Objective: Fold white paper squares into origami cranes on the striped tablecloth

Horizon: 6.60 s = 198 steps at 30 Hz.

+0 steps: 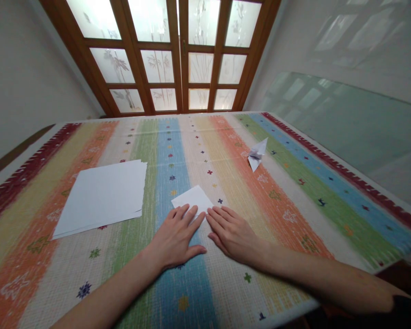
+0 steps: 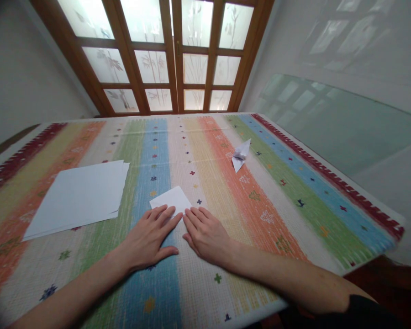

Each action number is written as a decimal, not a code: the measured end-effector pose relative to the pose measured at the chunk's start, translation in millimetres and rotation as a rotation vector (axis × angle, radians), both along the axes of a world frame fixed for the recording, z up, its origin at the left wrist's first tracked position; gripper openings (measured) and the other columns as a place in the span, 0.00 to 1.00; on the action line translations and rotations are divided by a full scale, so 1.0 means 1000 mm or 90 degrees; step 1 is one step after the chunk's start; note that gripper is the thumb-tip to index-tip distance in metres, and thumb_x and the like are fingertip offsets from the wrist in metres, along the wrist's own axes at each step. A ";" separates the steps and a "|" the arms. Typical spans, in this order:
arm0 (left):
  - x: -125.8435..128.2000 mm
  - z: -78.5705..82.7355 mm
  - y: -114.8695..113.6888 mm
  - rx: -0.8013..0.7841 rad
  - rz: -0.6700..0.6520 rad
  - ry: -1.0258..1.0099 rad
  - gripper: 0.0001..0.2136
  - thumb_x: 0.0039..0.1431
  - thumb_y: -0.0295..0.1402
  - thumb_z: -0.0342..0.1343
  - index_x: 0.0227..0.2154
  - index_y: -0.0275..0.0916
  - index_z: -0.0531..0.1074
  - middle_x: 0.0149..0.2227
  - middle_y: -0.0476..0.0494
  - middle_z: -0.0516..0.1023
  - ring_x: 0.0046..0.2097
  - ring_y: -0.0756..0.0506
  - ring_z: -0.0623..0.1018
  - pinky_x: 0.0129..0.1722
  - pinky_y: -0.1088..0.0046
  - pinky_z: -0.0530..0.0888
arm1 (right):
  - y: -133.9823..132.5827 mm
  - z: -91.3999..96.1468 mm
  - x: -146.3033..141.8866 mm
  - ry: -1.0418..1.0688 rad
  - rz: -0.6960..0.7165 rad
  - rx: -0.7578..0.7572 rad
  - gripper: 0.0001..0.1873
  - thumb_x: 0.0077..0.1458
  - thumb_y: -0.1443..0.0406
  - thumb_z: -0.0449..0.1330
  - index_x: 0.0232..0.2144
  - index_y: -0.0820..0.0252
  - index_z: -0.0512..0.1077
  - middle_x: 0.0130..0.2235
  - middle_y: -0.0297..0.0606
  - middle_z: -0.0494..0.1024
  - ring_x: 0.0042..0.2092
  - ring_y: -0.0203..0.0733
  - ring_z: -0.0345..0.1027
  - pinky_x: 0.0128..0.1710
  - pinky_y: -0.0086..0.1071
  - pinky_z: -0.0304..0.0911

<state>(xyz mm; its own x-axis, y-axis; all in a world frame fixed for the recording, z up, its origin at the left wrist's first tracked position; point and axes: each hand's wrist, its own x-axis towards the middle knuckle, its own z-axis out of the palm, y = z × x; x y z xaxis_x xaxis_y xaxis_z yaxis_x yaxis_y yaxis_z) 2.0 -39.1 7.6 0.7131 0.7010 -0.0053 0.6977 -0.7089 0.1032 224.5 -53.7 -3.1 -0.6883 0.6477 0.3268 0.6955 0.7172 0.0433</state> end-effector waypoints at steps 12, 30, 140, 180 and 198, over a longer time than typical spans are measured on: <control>-0.001 -0.002 0.000 -0.009 0.012 0.032 0.40 0.57 0.60 0.50 0.67 0.44 0.53 0.70 0.34 0.52 0.66 0.30 0.59 0.59 0.53 0.59 | 0.001 0.002 0.002 -0.011 0.007 -0.030 0.25 0.64 0.61 0.51 0.56 0.75 0.67 0.56 0.59 0.73 0.58 0.55 0.67 0.57 0.48 0.62; -0.006 -0.006 -0.001 -0.011 0.013 0.001 0.43 0.57 0.63 0.45 0.67 0.38 0.53 0.69 0.30 0.53 0.69 0.33 0.55 0.65 0.44 0.49 | -0.003 0.009 0.000 -0.100 -0.071 0.073 0.24 0.62 0.58 0.54 0.49 0.75 0.74 0.49 0.57 0.78 0.53 0.58 0.70 0.58 0.50 0.60; -0.040 -0.001 0.042 0.062 0.104 0.021 0.28 0.65 0.50 0.46 0.64 0.44 0.61 0.67 0.41 0.60 0.67 0.30 0.57 0.63 0.40 0.50 | 0.090 0.023 0.009 0.092 0.254 -0.276 0.11 0.62 0.67 0.56 0.38 0.57 0.79 0.38 0.39 0.81 0.41 0.41 0.67 0.43 0.37 0.62; -0.031 -0.003 0.019 -0.037 0.102 -0.002 0.26 0.68 0.44 0.42 0.66 0.43 0.55 0.69 0.45 0.55 0.70 0.32 0.51 0.64 0.38 0.50 | 0.088 0.016 -0.032 0.134 -0.118 -0.288 0.10 0.57 0.60 0.65 0.27 0.59 0.74 0.37 0.38 0.75 0.43 0.44 0.64 0.42 0.38 0.47; -0.046 -0.001 0.006 -0.076 -0.035 0.016 0.38 0.64 0.59 0.37 0.70 0.42 0.41 0.71 0.40 0.48 0.71 0.35 0.48 0.67 0.45 0.41 | 0.083 0.016 -0.032 0.160 -0.170 -0.279 0.12 0.55 0.57 0.66 0.26 0.59 0.74 0.36 0.38 0.74 0.43 0.45 0.63 0.42 0.38 0.45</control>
